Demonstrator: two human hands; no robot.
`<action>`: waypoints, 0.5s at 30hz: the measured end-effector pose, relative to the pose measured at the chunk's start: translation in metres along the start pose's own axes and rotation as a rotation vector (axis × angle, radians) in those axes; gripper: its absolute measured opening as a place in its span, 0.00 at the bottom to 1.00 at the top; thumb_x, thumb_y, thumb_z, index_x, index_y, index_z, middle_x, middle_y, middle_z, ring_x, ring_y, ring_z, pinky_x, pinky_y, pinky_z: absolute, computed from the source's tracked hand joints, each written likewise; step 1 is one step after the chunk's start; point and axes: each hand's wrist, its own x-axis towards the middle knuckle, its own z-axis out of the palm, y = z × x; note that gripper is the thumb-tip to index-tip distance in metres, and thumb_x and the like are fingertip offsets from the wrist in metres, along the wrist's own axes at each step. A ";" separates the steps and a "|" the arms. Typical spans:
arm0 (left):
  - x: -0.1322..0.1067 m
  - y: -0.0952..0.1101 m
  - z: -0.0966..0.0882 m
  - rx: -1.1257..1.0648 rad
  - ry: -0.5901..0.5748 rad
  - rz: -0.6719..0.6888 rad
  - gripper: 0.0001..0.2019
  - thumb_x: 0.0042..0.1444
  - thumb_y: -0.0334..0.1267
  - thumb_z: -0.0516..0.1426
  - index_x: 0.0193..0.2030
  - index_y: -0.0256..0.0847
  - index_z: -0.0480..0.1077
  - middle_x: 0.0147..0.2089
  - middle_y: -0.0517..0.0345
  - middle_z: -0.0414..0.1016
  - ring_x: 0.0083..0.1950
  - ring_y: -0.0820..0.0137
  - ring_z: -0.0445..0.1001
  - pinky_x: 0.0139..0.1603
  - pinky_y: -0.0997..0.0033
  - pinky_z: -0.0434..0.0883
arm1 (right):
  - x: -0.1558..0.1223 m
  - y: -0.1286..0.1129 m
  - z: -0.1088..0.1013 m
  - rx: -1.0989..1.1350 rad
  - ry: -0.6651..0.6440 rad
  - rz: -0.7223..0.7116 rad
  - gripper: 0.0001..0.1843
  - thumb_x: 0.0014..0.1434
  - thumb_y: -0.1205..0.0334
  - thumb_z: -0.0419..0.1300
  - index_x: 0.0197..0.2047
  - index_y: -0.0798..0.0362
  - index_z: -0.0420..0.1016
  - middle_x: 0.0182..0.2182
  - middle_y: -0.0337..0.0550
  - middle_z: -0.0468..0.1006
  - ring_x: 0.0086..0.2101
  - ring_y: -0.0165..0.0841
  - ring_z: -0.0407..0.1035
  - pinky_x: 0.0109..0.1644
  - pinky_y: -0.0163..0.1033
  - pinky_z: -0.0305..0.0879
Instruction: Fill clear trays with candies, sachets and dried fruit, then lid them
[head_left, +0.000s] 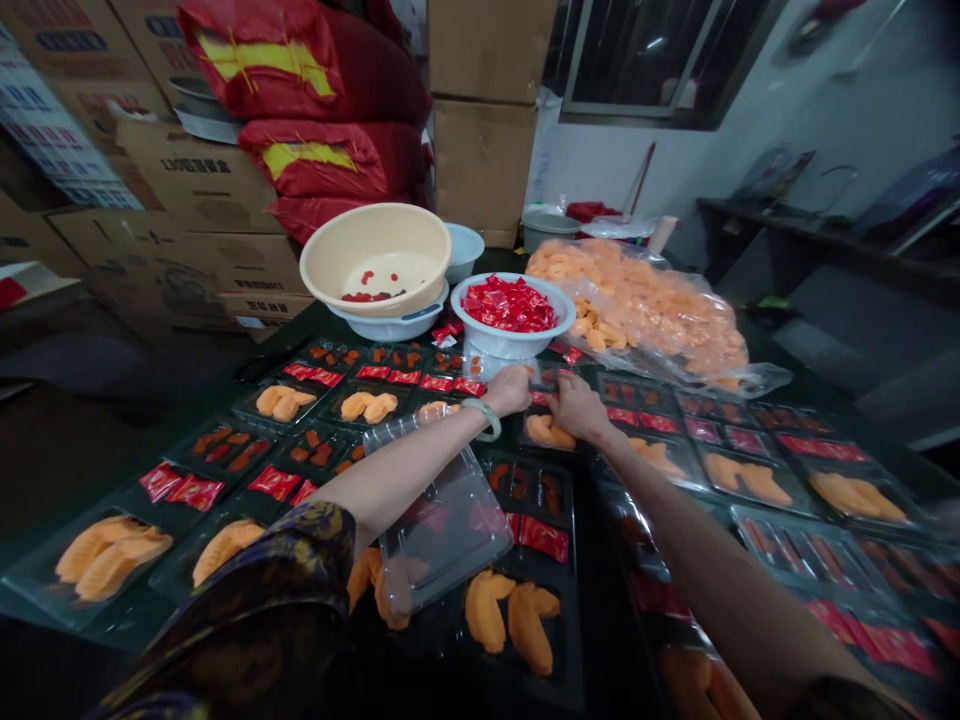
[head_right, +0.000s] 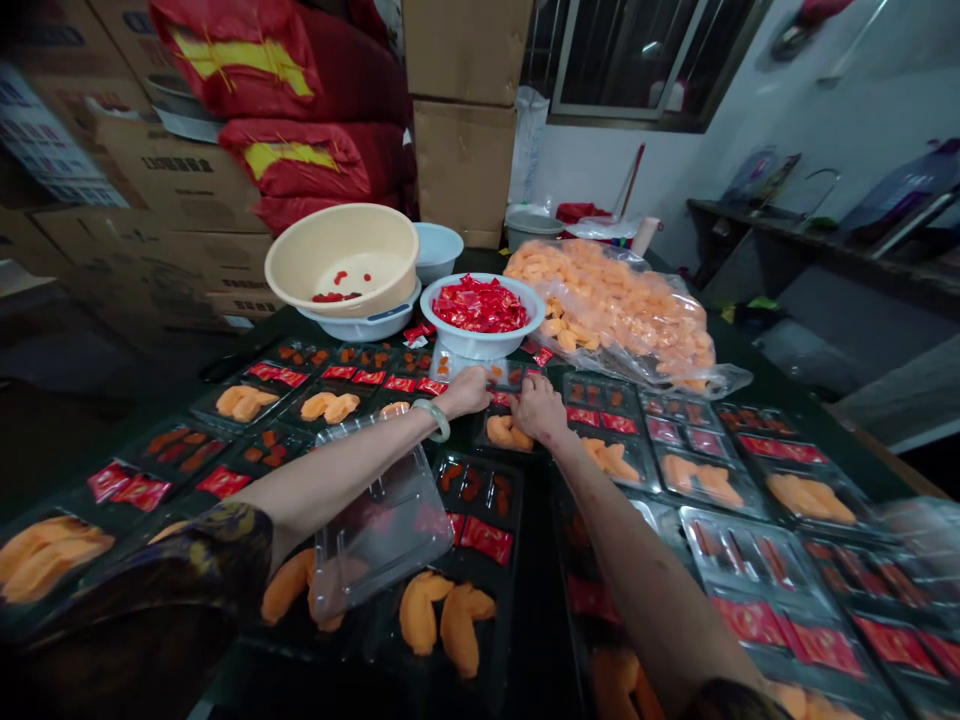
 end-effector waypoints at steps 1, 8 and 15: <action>0.002 -0.002 0.000 0.000 0.007 -0.004 0.07 0.55 0.35 0.58 0.39 0.35 0.71 0.46 0.51 0.72 0.51 0.64 0.69 0.53 0.56 0.66 | 0.002 0.001 -0.002 0.064 0.025 0.043 0.24 0.58 0.58 0.53 0.56 0.60 0.64 0.58 0.59 0.61 0.58 0.45 0.54 0.58 0.45 0.53; 0.012 -0.007 0.006 -0.121 0.111 -0.172 0.16 0.58 0.40 0.55 0.51 0.36 0.66 0.50 0.49 0.68 0.47 0.64 0.70 0.45 0.57 0.71 | 0.030 0.014 -0.028 0.292 0.132 0.325 0.21 0.53 0.62 0.56 0.49 0.61 0.69 0.41 0.57 0.74 0.44 0.45 0.68 0.45 0.44 0.63; 0.010 0.008 0.000 -0.450 0.077 -0.303 0.14 0.57 0.38 0.57 0.48 0.34 0.67 0.44 0.52 0.70 0.40 0.68 0.72 0.38 0.65 0.72 | 0.040 0.018 -0.054 0.637 0.151 0.335 0.09 0.55 0.67 0.50 0.36 0.56 0.71 0.24 0.45 0.74 0.26 0.34 0.70 0.28 0.38 0.68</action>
